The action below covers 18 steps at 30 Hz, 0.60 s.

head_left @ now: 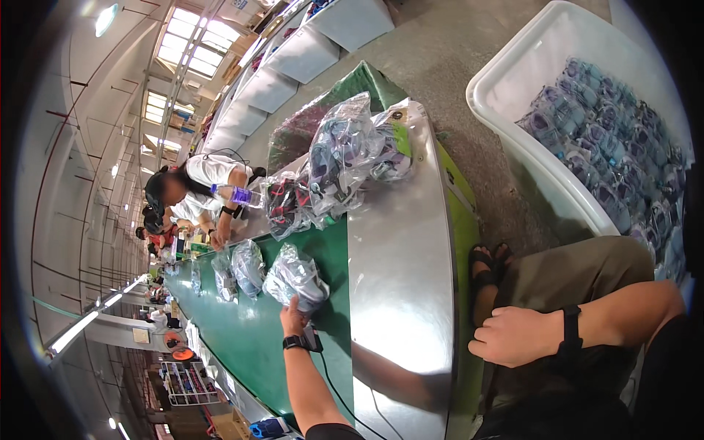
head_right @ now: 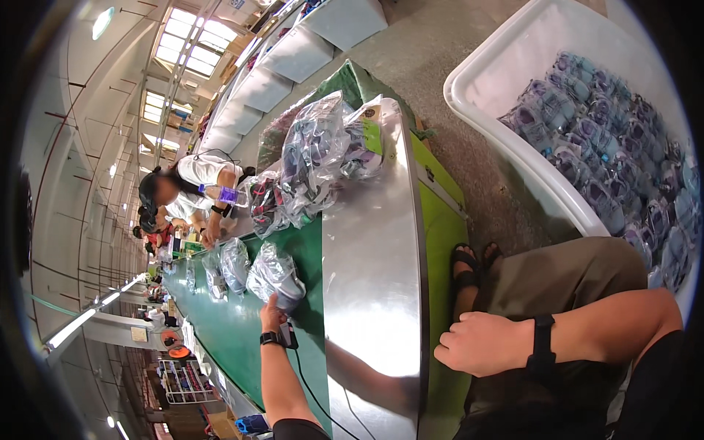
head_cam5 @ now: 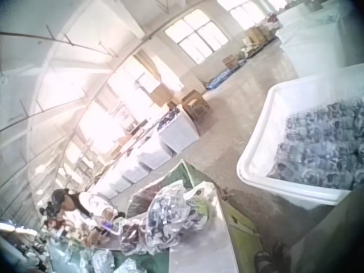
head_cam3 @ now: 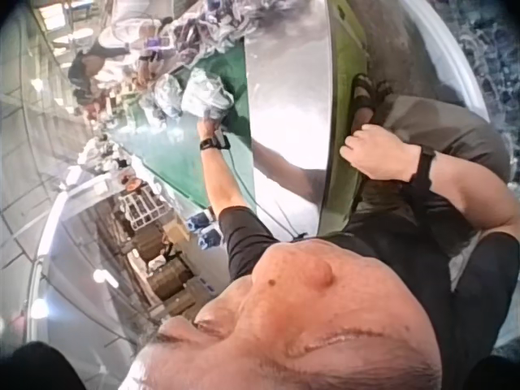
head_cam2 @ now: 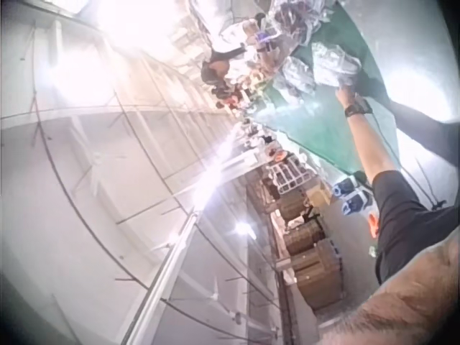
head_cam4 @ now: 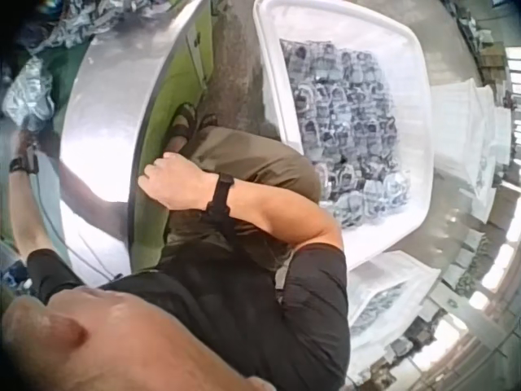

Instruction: The person repeatedly picks up pairs of packaged slippers from a green conveyor belt and places them into a large white plastic bin. The task involves moving items from the belt to the bin in a repetitive cycle.

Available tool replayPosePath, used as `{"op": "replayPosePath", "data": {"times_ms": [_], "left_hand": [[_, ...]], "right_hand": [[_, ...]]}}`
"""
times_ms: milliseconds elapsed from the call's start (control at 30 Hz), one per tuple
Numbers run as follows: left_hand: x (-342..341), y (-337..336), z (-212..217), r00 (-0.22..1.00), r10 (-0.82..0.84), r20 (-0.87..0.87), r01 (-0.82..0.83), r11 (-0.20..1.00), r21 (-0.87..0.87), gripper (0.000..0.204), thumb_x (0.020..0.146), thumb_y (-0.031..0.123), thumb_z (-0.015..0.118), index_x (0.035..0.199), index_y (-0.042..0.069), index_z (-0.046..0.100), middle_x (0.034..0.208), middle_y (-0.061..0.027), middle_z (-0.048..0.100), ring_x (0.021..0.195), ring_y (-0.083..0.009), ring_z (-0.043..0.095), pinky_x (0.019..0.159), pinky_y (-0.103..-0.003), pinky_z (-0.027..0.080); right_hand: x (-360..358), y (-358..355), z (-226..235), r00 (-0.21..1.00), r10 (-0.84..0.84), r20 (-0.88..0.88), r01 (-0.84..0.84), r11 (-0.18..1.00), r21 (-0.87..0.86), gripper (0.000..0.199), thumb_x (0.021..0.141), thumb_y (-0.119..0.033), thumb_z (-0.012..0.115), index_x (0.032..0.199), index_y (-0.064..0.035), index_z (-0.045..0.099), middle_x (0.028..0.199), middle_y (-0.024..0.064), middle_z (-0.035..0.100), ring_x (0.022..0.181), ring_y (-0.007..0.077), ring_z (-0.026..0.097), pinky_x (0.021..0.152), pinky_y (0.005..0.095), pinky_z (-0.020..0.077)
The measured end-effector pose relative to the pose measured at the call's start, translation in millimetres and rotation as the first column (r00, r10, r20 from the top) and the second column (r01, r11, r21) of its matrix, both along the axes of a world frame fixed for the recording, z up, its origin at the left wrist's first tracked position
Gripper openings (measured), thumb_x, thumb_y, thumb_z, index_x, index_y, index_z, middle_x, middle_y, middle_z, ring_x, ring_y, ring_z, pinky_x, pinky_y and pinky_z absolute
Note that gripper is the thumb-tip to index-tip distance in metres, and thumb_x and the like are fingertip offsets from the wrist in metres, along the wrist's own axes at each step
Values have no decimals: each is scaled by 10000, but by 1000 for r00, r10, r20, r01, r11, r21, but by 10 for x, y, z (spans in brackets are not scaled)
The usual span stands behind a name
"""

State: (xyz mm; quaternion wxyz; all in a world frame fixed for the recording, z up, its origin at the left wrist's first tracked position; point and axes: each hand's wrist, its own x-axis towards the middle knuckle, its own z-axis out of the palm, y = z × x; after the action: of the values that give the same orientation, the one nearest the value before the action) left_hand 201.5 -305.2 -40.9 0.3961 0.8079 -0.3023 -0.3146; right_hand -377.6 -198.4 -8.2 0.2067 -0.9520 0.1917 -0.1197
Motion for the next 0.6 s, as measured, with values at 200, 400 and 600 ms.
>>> {"op": "replayPosePath", "data": {"times_ms": [200,400,600], "left_hand": [[-1401,647,137,993,-31,116,84,865,-495,404,878,217,700,1175,35,496,1065,-63,565,828,-140,596,559,-275,511],[-1837,1542,362,912,-409,-34,339,799,-497,492,943,179,592,1375,51,393,1272,-93,523,1151,-239,556,964,-365,489],[-2410,1771,511,838,-268,-475,75,920,-385,548,975,243,575,1428,67,323,1193,-104,570,1013,-188,613,769,-293,518]], "right_hand": [[-42,50,0,997,14,71,-11,999,-48,121,783,-163,621,787,-79,533,679,32,547,652,211,606,588,341,451],[-66,153,6,995,9,104,3,994,-113,132,743,-173,633,780,-89,539,701,29,550,688,206,604,620,336,444],[-7,171,28,969,-76,237,78,997,3,105,782,-161,625,803,-64,592,737,71,597,715,268,637,656,393,496]]}}
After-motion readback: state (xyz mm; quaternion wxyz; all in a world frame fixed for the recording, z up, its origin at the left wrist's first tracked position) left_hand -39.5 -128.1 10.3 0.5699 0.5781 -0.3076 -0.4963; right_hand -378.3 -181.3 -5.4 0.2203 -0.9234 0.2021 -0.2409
